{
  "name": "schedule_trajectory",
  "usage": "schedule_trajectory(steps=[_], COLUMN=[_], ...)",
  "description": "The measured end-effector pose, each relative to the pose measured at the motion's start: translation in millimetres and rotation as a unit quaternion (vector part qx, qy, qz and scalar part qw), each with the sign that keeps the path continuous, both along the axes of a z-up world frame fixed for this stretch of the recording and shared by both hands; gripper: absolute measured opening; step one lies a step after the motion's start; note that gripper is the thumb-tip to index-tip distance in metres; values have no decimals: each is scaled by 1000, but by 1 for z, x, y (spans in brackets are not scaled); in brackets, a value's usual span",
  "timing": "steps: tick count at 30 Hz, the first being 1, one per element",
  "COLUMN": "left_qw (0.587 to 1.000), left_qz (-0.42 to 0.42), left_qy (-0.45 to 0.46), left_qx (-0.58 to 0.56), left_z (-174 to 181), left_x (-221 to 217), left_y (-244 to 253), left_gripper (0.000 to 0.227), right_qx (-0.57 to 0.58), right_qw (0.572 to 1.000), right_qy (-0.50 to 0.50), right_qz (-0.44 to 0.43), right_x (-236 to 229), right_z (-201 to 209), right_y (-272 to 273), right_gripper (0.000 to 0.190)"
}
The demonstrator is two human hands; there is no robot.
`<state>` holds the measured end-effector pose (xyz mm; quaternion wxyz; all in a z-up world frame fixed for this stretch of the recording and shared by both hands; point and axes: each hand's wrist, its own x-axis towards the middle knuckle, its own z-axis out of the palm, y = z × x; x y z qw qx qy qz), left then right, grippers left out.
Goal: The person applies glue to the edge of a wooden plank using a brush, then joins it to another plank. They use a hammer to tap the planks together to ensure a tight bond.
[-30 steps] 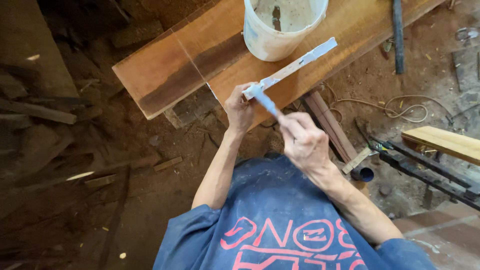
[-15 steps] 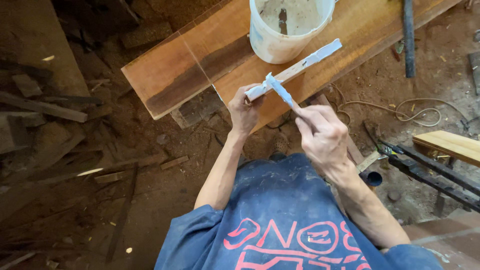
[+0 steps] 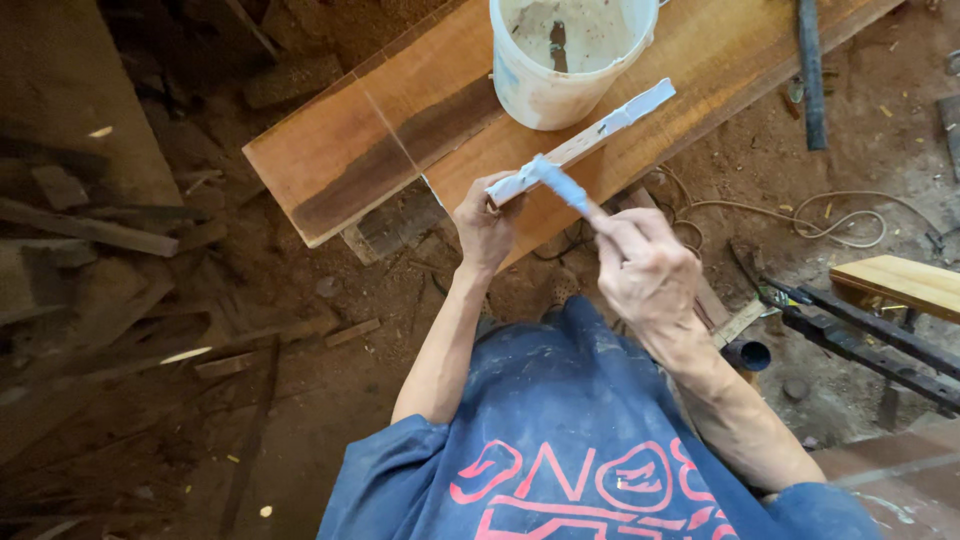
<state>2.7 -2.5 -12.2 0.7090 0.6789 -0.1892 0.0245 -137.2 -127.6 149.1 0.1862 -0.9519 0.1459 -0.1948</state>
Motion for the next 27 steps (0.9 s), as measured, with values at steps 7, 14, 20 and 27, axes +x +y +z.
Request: schedule_trajectory(steps=[7,14,20,27], left_qw=[999,1000,1000,1000], left_qz=[-16,3,10,4], left_qy=[18,2,-8,10], left_qx=[-29,4,23,2], left_z=[-10,-6,-2,-4], left_x=[-2,0,-5,-2], left_y=[-1,0,2,0], left_gripper=[32,32,30,28], right_qx=[7,43,66,51], right_qw=[999,997,995,997], right_qy=[-6,-62,-79,-50], right_qz=[-36,7,2,-4], right_x=[-1,-6,15,-14], right_z=[-1,-8,-11,7], right_y=[-6,-10,4,15], right_gripper=[14,18,23,25])
